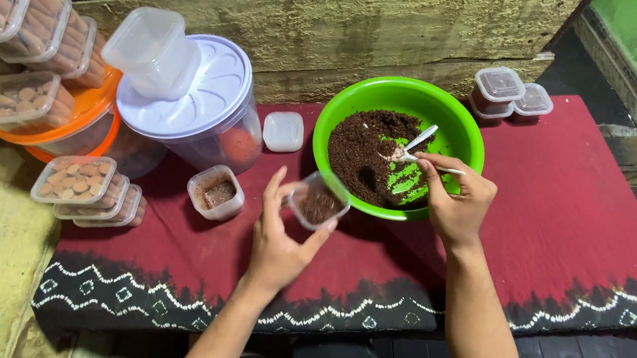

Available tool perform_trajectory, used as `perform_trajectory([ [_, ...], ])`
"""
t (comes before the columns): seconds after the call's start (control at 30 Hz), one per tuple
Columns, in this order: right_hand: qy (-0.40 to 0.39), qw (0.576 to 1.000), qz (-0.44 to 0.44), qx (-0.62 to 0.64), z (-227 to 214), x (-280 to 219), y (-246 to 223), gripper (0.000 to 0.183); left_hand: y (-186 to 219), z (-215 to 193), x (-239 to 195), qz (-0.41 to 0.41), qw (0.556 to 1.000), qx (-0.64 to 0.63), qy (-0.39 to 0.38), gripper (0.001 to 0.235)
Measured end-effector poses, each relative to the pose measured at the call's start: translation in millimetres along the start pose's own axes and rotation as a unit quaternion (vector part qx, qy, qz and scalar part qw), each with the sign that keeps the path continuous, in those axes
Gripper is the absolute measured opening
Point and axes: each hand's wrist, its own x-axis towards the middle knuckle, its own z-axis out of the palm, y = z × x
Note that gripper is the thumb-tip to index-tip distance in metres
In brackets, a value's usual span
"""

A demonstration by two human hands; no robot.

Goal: The person scoops dark soil from a large green bowl using a spoon and transfers it into small plastic containers. They repeatedly fill the containers and use the spoon to level the soil inside.

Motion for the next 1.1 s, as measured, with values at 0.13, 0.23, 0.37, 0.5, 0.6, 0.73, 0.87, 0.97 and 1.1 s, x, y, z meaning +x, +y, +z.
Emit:
perform_trajectory([
  [0.13, 0.047, 0.998, -0.039, 0.028, -2, 0, -5, 0.007, 6, 19, 29, 0.005, 1.000, -0.013, -0.012, 0.102],
  [0.23, 0.074, 0.993, -0.083, 0.045, -2, -2, -9, 0.004, 1, 35, 42, 0.015, 0.999, -0.004, -0.032, 0.103],
  [0.37, 0.048, 0.984, -0.167, 0.042, 6, -6, -6, 0.005, -2, 51, 50, -0.013, 0.998, -0.033, -0.053, 0.103],
  [0.5, -0.008, 0.961, -0.274, -0.036, 12, -6, -1, 0.012, -4, 56, 52, -0.015, 0.997, -0.047, -0.054, 0.103],
  [0.6, 0.010, 0.956, -0.293, -0.034, 9, -4, -10, 0.014, -8, 56, 50, -0.008, 0.997, -0.064, -0.044, 0.107],
  [0.73, 0.033, 0.952, -0.303, -0.013, 14, -8, -15, 0.017, -2, 47, 46, -0.007, 0.997, -0.068, -0.031, 0.106],
  [0.87, 0.031, 0.961, -0.273, 0.039, 26, -17, -26, 0.009, -2, 34, 36, 0.018, 0.999, -0.044, -0.013, 0.107],
  [0.97, 0.002, 0.954, -0.289, 0.075, 35, -32, -28, 0.009, 0, 18, 19, 0.032, 0.999, -0.019, 0.005, 0.109],
  [1.1, -0.042, 0.936, -0.314, 0.153, 56, -52, -41, 0.012, -12, -3, -15, 0.027, 0.999, 0.028, 0.031, 0.110],
])
